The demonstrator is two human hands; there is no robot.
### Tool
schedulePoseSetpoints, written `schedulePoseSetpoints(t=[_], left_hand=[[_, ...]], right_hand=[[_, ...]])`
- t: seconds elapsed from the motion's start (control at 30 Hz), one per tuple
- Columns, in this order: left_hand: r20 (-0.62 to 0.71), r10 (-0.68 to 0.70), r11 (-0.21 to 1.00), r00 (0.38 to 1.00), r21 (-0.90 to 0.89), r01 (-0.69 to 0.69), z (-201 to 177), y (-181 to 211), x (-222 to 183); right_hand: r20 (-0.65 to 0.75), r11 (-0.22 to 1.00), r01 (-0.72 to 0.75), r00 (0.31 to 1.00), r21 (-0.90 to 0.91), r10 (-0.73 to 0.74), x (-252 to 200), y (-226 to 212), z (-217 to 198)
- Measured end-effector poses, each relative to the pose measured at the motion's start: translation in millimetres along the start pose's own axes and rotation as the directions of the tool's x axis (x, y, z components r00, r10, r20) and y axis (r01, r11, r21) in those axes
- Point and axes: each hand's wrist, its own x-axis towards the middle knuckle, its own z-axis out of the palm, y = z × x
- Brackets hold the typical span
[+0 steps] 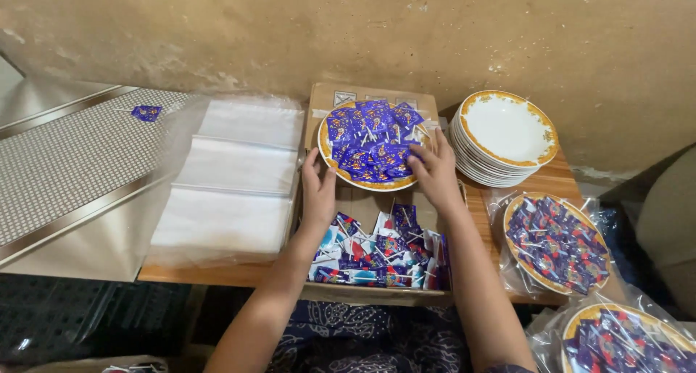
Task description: Arranging small food packets into a cardboard box and onto decorative plates, then placing the plates into plastic sleeves.
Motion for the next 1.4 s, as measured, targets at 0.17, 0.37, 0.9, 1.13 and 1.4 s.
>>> schedulePoseSetpoints(t=[0.17, 0.37, 0.9, 1.13, 1.4], left_hand=[[-0.123, -0.074, 0.991, 0.99, -0.122, 0.058, 18.8, 10.1, 17.2], [-0.186, -0.083, 0.984, 0.979, -0.168, 0.052, 18.6, 0.5, 20.3], [-0.18, 0.066, 0.981, 0.981, -0.166, -0.097, 8.9, -49.5, 38.7], [-0.18, 0.099, 0.993, 0.979, -0.048, -0.109, -1.5, -54.3, 50.5], [-0.276, 0.125, 0.991, 0.953, -0.005, -0.131, 3.4, -54.1, 59.3]], right_hand=[[-0.036, 0.965, -0.226, 0.972, 0.135, 0.233, -2.5, 21.3, 19.3], [-0.03, 0.915, -0.329, 0.938, 0.233, 0.345, 3.9, 41.5, 21.4], [0.094, 0.557, -0.615, 0.714, 0.558, 0.694, 8.7, 3.4, 13.6], [0.574, 0.096, -0.692, 0.661, 0.716, 0.484, 0.9, 35.4, 16.6], [0.582, 0.086, -0.692, 0.661, 0.716, 0.474, -0.7, -20.6, 0.5]])
